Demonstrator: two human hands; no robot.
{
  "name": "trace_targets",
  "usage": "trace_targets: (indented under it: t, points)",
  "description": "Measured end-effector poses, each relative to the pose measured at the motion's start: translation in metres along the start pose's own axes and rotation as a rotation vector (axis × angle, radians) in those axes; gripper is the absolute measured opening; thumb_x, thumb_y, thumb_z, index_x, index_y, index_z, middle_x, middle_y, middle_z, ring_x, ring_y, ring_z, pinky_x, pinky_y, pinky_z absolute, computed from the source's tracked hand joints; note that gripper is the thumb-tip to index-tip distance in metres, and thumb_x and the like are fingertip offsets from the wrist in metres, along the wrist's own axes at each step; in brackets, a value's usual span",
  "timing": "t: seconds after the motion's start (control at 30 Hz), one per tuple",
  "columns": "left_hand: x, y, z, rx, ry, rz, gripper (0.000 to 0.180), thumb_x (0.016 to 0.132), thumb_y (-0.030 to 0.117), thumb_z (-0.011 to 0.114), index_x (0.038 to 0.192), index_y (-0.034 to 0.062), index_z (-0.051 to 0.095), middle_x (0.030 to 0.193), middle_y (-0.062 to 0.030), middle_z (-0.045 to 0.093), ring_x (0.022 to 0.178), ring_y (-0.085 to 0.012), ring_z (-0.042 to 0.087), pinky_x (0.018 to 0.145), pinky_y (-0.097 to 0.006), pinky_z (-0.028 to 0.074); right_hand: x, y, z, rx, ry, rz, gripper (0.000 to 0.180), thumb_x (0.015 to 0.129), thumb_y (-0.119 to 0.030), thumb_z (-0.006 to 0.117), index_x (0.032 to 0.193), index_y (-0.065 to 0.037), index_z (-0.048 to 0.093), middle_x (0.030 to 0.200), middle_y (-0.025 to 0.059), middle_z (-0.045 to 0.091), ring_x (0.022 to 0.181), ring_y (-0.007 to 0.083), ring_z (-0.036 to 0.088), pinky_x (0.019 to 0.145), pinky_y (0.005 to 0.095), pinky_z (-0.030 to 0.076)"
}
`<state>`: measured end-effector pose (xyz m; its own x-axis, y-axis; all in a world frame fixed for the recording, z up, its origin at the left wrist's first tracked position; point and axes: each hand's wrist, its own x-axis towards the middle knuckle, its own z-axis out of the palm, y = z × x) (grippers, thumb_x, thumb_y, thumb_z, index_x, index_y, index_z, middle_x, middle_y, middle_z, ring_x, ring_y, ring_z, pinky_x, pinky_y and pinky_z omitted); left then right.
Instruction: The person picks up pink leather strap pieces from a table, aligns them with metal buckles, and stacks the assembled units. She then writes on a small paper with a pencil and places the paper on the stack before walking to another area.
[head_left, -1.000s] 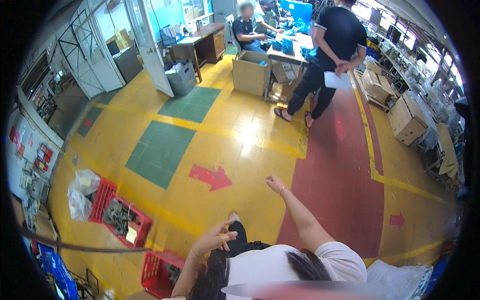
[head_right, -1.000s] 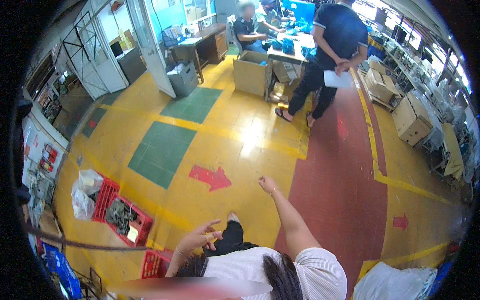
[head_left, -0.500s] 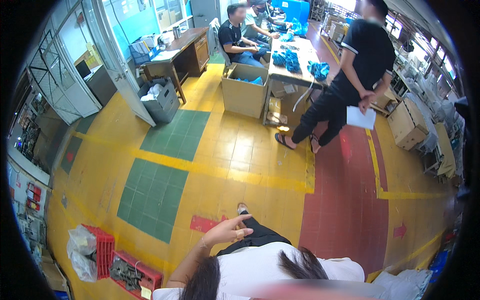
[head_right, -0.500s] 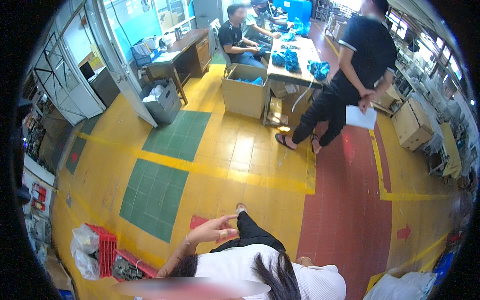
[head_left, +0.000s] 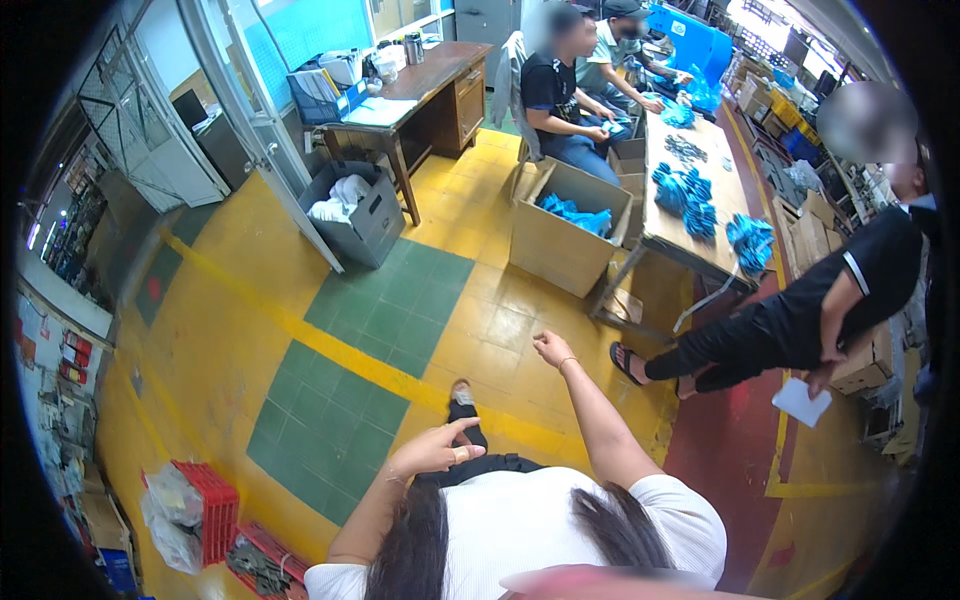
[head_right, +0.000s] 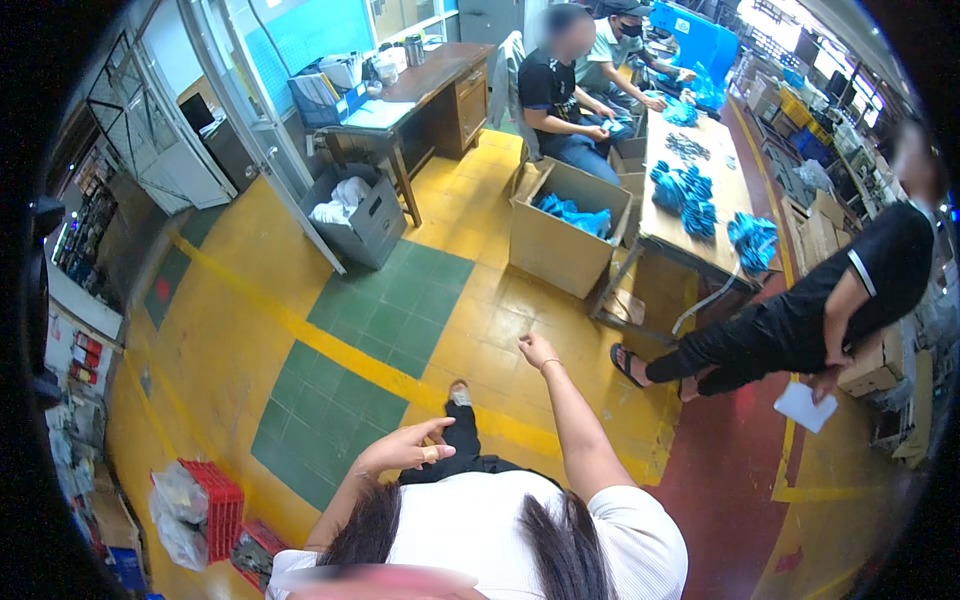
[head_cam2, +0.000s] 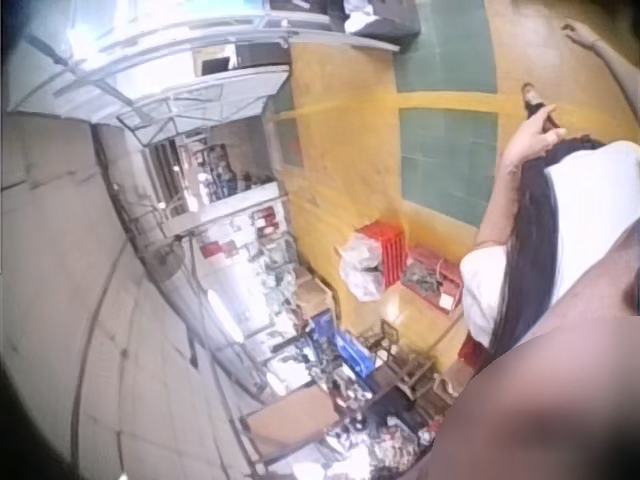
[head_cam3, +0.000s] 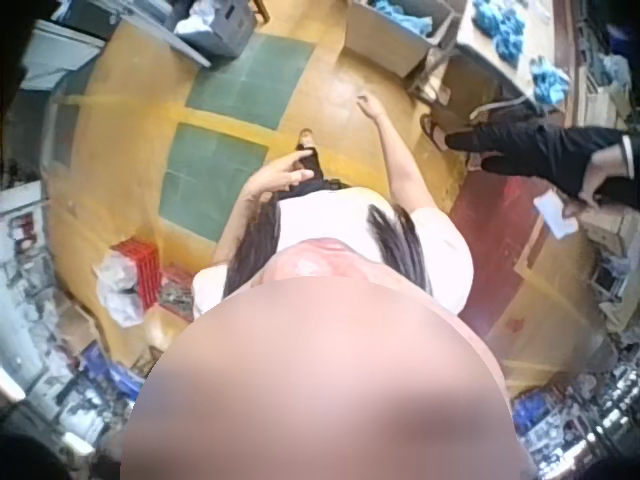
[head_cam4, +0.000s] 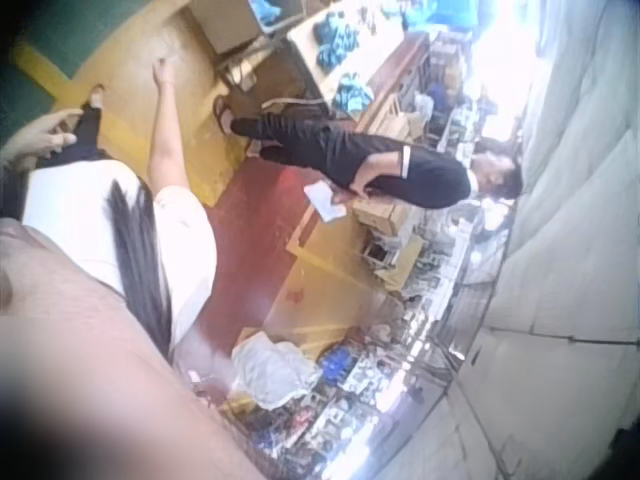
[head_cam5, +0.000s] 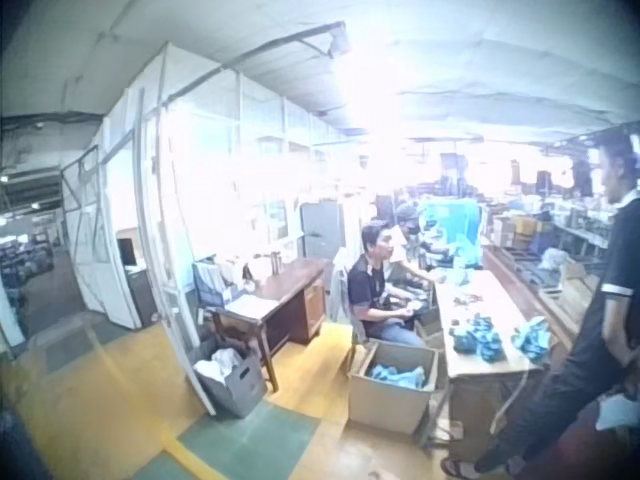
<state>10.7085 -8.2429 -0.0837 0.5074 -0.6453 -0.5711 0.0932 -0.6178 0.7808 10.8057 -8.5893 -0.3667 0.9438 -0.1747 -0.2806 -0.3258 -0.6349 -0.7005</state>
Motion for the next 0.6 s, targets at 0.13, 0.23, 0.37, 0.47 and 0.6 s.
trace_targets:
  t: [0.13,0.23,0.37,0.47,0.6]
  points:
    - [0.080,0.017,-0.121,0.298,-0.013,0.194,0.070,0.087,0.042,0.064,0.138,0.0009,0.040,0.103,-0.0184,0.065,0.092,-0.0307,0.063,0.080,-0.037,0.050,0.087,-0.052,0.015,0.054,-0.070,0.114,0.030,0.087,-0.022,0.059,0.110,-0.004,0.063,0.085,0.0091,0.069,0.072,0.0145,0.065,0.071,0.0305,0.052]
    - [0.147,0.048,-0.213,0.299,-0.011,0.237,0.071,0.087,0.045,0.063,0.139,0.0021,0.039,0.111,-0.0220,0.062,0.104,-0.0344,0.060,0.089,-0.038,0.047,0.116,-0.022,0.024,-0.005,-0.414,0.235,0.037,0.083,-0.029,0.061,0.112,-0.006,0.063,0.084,0.0088,0.069,0.068,0.0162,0.064,0.061,0.0309,0.050]
    - [0.232,0.092,-0.304,0.336,-0.051,0.324,0.071,0.088,0.044,0.062,0.141,0.0036,0.038,0.114,-0.0209,0.060,0.104,-0.0340,0.059,0.090,-0.039,0.046,0.111,0.036,0.022,0.154,-0.396,0.683,0.033,0.084,-0.036,0.058,0.090,-0.005,0.068,0.070,0.0064,0.063,0.055,0.0162,0.054,0.048,0.0320,0.044]
    - [0.303,0.116,-0.362,0.365,-0.139,0.404,0.070,0.088,0.044,0.061,0.141,0.0042,0.037,0.113,-0.0217,0.060,0.105,-0.0335,0.058,0.090,-0.039,0.046,0.123,0.064,-0.008,-0.079,-0.342,0.654,0.040,0.085,-0.038,0.057,0.100,-0.003,0.069,0.097,0.0191,0.068,0.092,0.0272,0.064,0.079,0.0411,0.049]
    - [0.391,0.139,-0.441,0.404,-0.192,0.280,0.074,0.088,0.050,0.058,0.140,0.0017,0.036,0.118,-0.0237,0.058,0.115,-0.0359,0.054,0.097,-0.039,0.043,0.241,0.068,-0.049,-0.149,-0.393,0.701,0.041,0.085,-0.038,0.056,0.102,-0.003,0.068,0.099,0.0209,0.067,0.092,0.0300,0.064,0.080,0.0423,0.048]
